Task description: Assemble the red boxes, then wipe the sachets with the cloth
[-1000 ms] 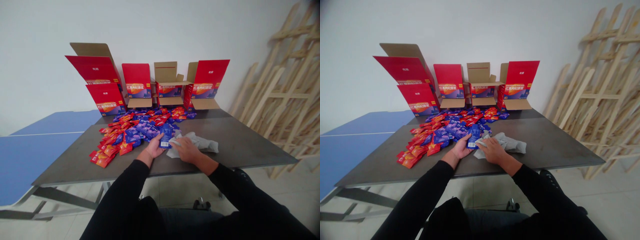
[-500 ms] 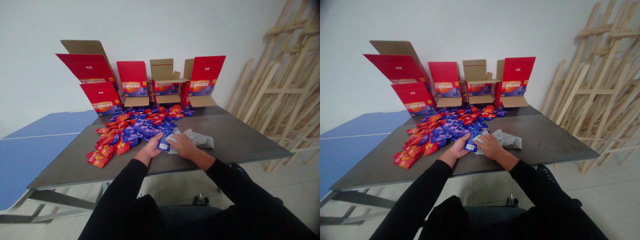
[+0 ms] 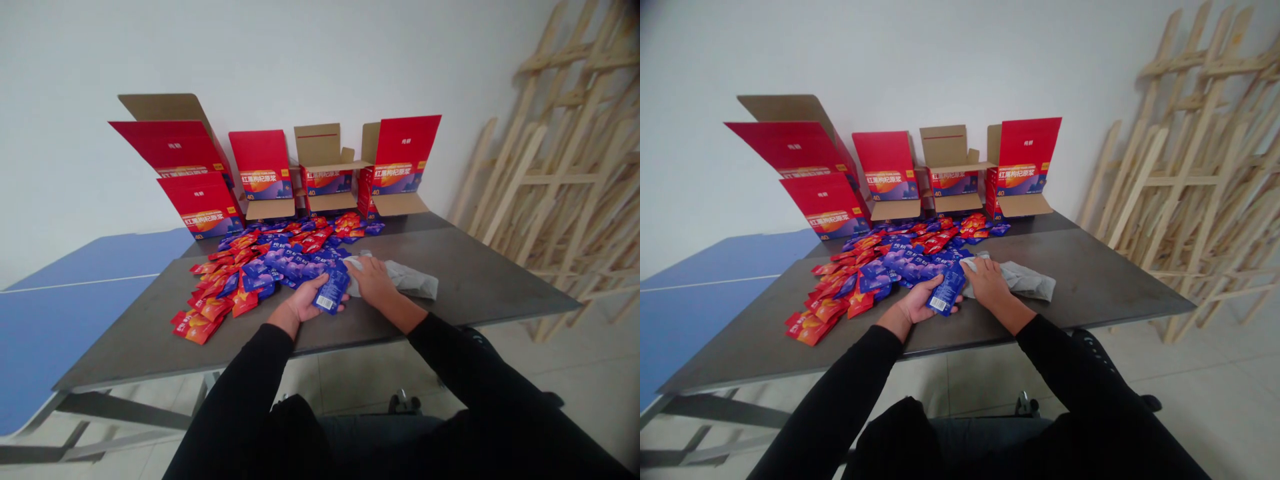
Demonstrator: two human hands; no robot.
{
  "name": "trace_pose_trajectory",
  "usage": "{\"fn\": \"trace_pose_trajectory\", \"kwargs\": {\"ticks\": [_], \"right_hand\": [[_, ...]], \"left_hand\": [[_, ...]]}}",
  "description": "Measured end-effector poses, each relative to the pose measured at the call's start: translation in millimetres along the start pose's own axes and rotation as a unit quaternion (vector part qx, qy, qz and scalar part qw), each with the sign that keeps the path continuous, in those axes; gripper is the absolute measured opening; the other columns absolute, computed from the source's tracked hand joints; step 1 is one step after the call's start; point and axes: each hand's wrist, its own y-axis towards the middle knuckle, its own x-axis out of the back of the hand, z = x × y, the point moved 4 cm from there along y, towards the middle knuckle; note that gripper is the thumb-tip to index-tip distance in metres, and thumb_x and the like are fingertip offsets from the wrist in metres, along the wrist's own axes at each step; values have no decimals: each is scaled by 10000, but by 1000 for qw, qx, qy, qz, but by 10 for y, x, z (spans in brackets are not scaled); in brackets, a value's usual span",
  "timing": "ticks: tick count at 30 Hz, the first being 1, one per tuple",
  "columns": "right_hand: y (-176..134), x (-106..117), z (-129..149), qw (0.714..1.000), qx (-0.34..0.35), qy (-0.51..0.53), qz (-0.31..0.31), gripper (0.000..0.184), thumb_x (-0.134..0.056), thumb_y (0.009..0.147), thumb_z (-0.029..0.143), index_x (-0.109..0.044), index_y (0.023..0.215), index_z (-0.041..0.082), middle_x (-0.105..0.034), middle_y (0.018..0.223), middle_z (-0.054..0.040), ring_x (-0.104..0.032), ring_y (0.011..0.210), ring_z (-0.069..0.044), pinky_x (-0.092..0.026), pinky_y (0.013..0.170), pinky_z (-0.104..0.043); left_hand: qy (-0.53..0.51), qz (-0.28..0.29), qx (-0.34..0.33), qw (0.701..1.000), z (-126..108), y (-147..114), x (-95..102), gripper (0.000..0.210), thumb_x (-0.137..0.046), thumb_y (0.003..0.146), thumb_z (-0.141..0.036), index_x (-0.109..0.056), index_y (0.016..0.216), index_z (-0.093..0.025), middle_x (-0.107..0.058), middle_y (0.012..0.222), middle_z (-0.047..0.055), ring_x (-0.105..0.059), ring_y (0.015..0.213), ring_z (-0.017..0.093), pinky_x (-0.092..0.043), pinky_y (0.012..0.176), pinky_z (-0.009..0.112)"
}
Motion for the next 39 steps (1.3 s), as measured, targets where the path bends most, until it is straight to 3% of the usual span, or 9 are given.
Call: {"fn": "trace_pose_trajectory", "kwargs": {"ticks": [4,8,12,17,23,30,35,39], "right_hand": [[-6,91,37,1000,-5,2,-16,537,-453,1048,176,-609,1560,221,-617,1377,-211,-511,1162,-339,-381,986,-458],[-104,124,288,993,109,31,-30,503,-490,1042,201,-648,1520,208,-642,1338,-198,-515,1151,-332,-380,1002,-467],[-234,49,516,968,245,44,-17,455,-515,1040,201,-694,1459,220,-671,1302,-173,-525,1114,-303,-390,986,-464],[-288,-41,563,954,299,36,-12,438,-519,1052,201,-700,1449,227,-690,1256,-170,-531,1080,-287,-399,942,-446],[-242,-52,541,966,256,28,-18,420,-526,1056,214,-705,1436,234,-688,1273,-165,-538,1082,-295,-390,949,-450],[-118,34,432,985,170,12,19,467,-568,1050,286,-658,1503,214,-666,1325,-192,-551,1147,-346,-379,1003,-472],[-96,33,320,993,114,1,23,527,-565,1050,333,-601,1563,218,-639,1377,-214,-539,1159,-360,-379,996,-469],[-89,24,275,997,79,-8,12,520,-493,1071,312,-588,1572,217,-634,1366,-214,-525,1146,-352,-378,985,-466]], "left_hand": [[-37,7,-1,999,-18,10,14,475,-494,1093,-409,-633,1424,-99,-776,1156,228,-801,928,333,-658,802,508],[-88,-19,-35,995,-63,36,20,449,-503,1093,-387,-650,1413,-109,-790,1130,199,-798,935,302,-650,847,465],[-108,-47,-53,992,-83,53,11,441,-481,1101,-352,-684,1356,-54,-799,1111,201,-796,961,291,-633,897,414],[-108,-57,-66,990,-76,79,35,440,-485,1103,-349,-695,1361,-61,-806,1129,182,-793,1000,284,-605,961,396],[-99,-16,-48,994,-38,92,30,437,-497,1097,-343,-688,1385,-75,-802,1148,184,-791,1005,297,-612,937,408],[-41,3,-7,999,29,70,81,469,-560,1073,-443,-681,1369,-99,-793,1114,198,-792,947,323,-647,835,478],[-29,60,11,998,59,83,112,497,-586,1058,-459,-639,1425,-129,-783,1134,210,-798,981,353,-656,801,492],[-15,76,18,997,66,91,117,510,-554,1070,-470,-608,1455,-140,-791,1118,203,-806,976,367,-661,786,508]]}}
